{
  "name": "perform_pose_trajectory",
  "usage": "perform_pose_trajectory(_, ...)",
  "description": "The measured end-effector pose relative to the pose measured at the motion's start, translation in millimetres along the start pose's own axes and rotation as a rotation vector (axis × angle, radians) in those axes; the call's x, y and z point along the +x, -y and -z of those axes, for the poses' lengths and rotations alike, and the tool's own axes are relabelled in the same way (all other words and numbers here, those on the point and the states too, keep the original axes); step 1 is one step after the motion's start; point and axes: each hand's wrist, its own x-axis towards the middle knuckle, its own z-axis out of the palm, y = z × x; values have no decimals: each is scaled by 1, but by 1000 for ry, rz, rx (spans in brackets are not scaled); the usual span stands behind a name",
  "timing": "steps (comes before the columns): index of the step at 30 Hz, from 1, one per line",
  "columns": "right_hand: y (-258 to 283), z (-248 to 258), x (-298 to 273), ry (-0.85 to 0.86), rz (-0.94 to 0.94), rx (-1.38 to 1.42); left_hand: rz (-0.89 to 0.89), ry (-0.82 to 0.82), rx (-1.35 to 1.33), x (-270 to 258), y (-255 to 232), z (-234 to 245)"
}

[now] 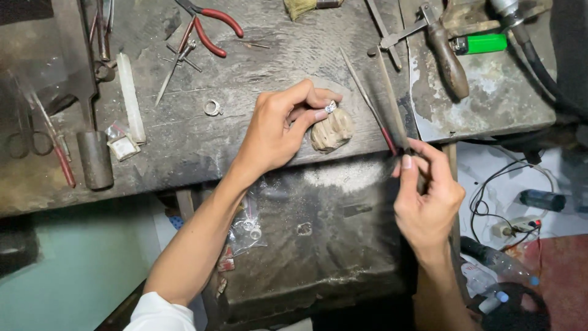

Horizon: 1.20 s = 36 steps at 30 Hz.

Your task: Filing and cleaning a small jewelry component on a workbench using a hand file and a brush

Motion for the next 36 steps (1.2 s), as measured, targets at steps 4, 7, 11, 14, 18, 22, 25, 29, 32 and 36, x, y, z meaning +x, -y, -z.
perform_pose_trajectory(4,-14,12,11,-20,235,-160,45,11,-103,1,-1,0)
perform_pose_trajectory(7,-23,15,20,-25,328,-210,66,4,-141,0,-1,0)
perform_pose_trajectory(11,-25,9,28,-14,358,-213,107,-24,-207,-1,1,1)
perform_pose_trajectory(14,-25,3,30,-7,362,-213,100,-45,-245,-2,3,-1)
perform_pose_trajectory(18,-30,-3,31,-8,372,-256,99,-68,-265,-3,3,-2)
perform_pose_trajectory(22,-13,0,46,10,391,-306,75,-128,-246,-5,-2,-2)
perform_pose_trajectory(25,20,-8,81,-15,452,-247,-3,-173,-170,-8,-13,-4)
perform_pose_trajectory(29,50,-52,154,-66,605,-157,-183,-228,210,-19,-27,-6)
perform_pose_trajectory(32,42,-108,208,39,628,-152,-141,-287,155,-38,-37,-9)
perform_pose_trajectory(36,19,-163,234,169,394,-370,-116,-348,65,-68,-55,-12)
